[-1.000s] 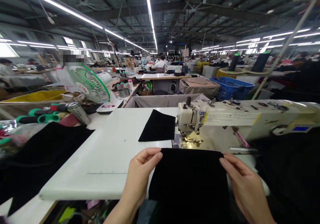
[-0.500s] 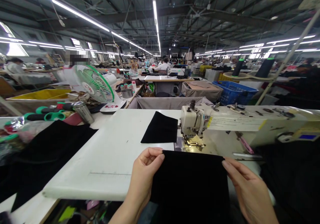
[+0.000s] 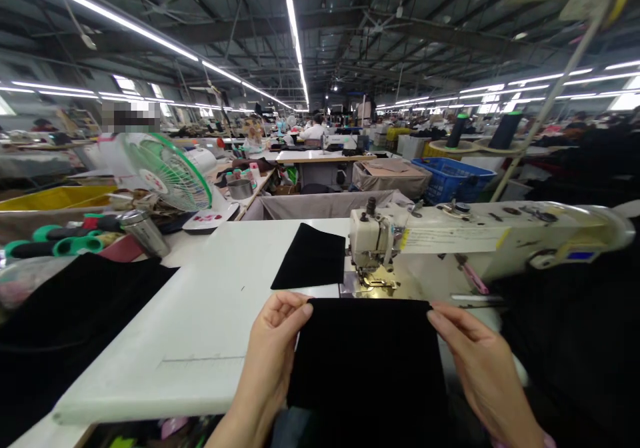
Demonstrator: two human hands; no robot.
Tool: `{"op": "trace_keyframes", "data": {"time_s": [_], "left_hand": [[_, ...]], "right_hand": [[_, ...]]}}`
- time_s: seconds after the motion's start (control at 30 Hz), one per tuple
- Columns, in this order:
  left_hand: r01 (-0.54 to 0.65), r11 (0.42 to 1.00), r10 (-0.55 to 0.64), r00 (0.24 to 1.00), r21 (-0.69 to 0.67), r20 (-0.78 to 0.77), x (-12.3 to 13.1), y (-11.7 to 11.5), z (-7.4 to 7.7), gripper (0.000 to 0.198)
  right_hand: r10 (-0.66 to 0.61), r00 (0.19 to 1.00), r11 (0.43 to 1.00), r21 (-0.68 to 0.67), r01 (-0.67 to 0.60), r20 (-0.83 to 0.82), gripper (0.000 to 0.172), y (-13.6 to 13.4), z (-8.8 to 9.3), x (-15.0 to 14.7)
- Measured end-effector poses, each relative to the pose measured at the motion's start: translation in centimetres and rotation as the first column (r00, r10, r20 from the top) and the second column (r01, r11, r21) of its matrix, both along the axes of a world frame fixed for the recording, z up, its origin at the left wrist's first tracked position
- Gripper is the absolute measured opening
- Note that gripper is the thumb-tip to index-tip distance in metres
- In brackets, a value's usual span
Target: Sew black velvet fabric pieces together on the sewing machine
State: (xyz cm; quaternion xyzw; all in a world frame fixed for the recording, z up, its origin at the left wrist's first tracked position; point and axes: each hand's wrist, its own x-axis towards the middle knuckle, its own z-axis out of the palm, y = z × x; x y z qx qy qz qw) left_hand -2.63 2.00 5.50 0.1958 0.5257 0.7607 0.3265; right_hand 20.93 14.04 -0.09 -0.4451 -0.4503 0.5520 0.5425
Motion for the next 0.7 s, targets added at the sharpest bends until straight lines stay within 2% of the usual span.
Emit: {"op": "trace_keyframes", "data": {"time_s": [0.2,0.33,0.43,0.53,0.6,0.63,0.7], "left_hand": [[-0.054,0.993,0.06,0.996,-0.104,0.059,-1.2,0.3,0.5,0.047],[-0.07,0.982,0.081,0.995,-0.173,0.057,-1.8,0.3,0.4,0.051],[-0.061,0.982,0.066,0.998,-0.181,0.021,-1.9,0.0,-0.3,0.05],[-0.06,0.986,0.053,0.998,-0.157,-0.046,-2.3,-0.3,-1.4,0.05],[-0.074,0.988,0.056,0.99,-0.132,-0.133,-2.9,-0.5,-1.6,0.048],[-0.084,0.989,0.06,0.98,-0.121,-0.191,-3.3,-0.6,-1.3,0.046],[-0.106,0.988,0.062,0.937,-0.111,-0.343,-4.2,-0.6,0.3,0.041]], "right_hand": [[0.08,0.996,0.992,0.097,-0.077,-0.029,0.027,-0.3,2.1,-1.2],[0.074,0.993,0.994,0.083,-0.067,-0.087,0.029,-0.4,2.6,-1.8],[0.067,0.992,0.996,0.073,-0.059,-0.11,0.032,-0.3,2.7,-2.0],[0.069,0.993,0.993,0.105,-0.058,-0.097,0.031,0.0,2.5,-2.0],[0.069,0.997,0.984,0.17,-0.06,-0.044,0.028,0.1,2.2,-1.9],[0.067,0.998,0.972,0.227,-0.067,0.01,0.024,-0.1,2.1,-1.9],[0.066,0.982,0.917,0.377,-0.13,0.178,0.012,-0.9,1.9,-1.7]]}}
